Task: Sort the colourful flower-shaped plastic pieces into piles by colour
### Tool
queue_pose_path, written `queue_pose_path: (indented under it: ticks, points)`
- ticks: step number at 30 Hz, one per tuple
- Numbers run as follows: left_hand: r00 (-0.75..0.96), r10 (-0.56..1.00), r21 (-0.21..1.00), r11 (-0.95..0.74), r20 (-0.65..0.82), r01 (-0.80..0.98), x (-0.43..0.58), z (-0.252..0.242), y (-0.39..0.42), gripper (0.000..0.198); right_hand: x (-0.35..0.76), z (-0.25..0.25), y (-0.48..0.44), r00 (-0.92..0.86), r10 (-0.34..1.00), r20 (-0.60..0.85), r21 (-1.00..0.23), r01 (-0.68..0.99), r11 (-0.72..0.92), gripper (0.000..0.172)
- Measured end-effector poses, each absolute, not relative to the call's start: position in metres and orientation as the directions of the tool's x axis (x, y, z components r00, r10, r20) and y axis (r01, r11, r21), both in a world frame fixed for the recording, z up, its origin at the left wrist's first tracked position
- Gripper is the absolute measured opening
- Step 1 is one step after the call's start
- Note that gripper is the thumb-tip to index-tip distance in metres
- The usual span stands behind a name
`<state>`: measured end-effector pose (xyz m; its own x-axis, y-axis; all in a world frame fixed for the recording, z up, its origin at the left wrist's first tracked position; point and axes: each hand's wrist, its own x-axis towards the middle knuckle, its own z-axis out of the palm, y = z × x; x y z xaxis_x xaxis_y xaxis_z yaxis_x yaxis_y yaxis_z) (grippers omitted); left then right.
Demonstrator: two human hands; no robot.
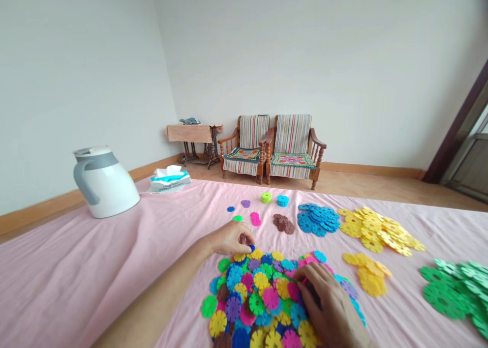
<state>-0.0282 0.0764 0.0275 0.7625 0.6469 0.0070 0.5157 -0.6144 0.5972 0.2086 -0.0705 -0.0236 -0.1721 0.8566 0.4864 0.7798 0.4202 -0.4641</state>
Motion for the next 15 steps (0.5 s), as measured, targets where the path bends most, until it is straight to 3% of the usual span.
queue_pose_path:
  ticks: [9, 15]
  points:
    - [0.786, 0.618, 0.542, -0.669, 0.027, 0.508, -0.0287, 0.0305, 0.0722, 0.021, 0.2096, -0.0236, -0.0695, -0.174, 0.857, 0.484, -0.47, 0.775, 0.423, 0.015]
    - [0.663, 0.736, 0.567, -0.608, 0.137, 0.557, -0.0281, 0.024, 0.0779, 0.014, 0.2101, -0.0251, -0.0698, -0.176, 0.855, 0.489, -0.464, 0.777, 0.425, 0.014]
